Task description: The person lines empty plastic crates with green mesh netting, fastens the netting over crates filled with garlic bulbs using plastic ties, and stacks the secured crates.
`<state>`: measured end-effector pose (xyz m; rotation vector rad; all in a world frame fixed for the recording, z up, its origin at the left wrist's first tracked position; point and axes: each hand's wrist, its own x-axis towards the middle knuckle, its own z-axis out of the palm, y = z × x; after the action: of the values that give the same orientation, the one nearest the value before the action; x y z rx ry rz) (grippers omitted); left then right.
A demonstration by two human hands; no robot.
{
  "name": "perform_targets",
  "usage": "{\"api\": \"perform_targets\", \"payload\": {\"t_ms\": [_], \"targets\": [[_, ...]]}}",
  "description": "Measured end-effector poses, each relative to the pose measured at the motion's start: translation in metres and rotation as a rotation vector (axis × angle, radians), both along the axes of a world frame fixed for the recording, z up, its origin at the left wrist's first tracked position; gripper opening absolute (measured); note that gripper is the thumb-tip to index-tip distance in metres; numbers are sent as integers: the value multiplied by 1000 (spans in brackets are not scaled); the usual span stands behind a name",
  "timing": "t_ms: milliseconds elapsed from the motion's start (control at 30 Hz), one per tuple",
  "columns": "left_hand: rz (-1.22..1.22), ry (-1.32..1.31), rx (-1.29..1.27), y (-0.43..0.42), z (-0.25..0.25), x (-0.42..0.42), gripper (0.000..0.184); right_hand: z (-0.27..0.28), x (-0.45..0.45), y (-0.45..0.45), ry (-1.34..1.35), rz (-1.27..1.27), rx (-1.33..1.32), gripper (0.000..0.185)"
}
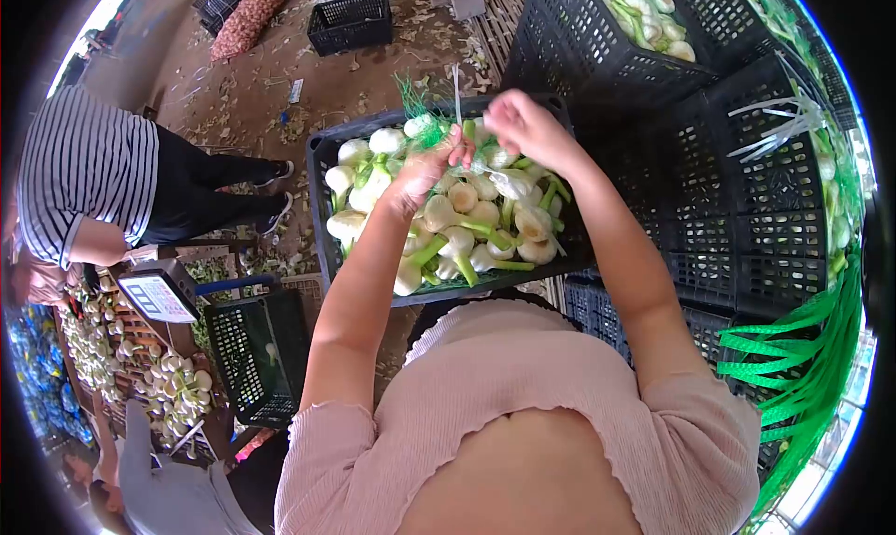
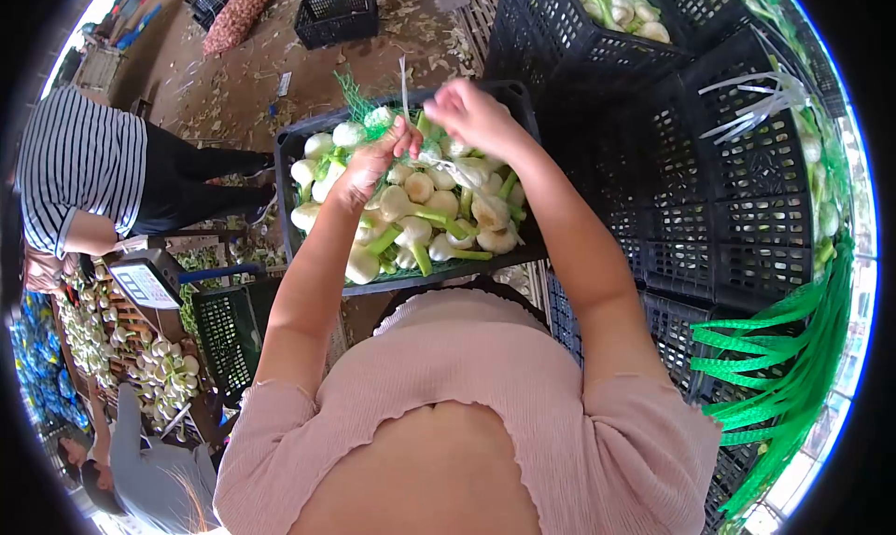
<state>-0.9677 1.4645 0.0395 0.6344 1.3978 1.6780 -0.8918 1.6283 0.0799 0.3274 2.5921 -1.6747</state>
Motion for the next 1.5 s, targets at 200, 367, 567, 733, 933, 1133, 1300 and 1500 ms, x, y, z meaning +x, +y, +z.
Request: {"api": "perform_targets", "payload": {"t_ms": [200,367,567,733,933,1133,1300,1500], "targets": [[48,11,-133,4,3,2,44,-26,66,-2,86,-113,225,22],[90,-8,-182,11,0,1,43,-24,127,14,109,-195,386,21],[42,297,-432,20,9,-1,41,-39,156,-53,250,4,557,17],[-334,691,-650,31,15,-14,23,-49,85,-150,272,198,199,15],[-572,1587,-979,43,56,38,11,-43,-85,-177,414,-229,-878,13],[-337,1336,-864,41,49,48,8,-54,-126,-106,885,-955,-1344,16],[-399,1251,-815,41,37,26,11,-76,-47,-159,719,122,-378,45],[-439,1321,-649,32,12,24,15,45,57,2,-3,817,-331,31]]}}
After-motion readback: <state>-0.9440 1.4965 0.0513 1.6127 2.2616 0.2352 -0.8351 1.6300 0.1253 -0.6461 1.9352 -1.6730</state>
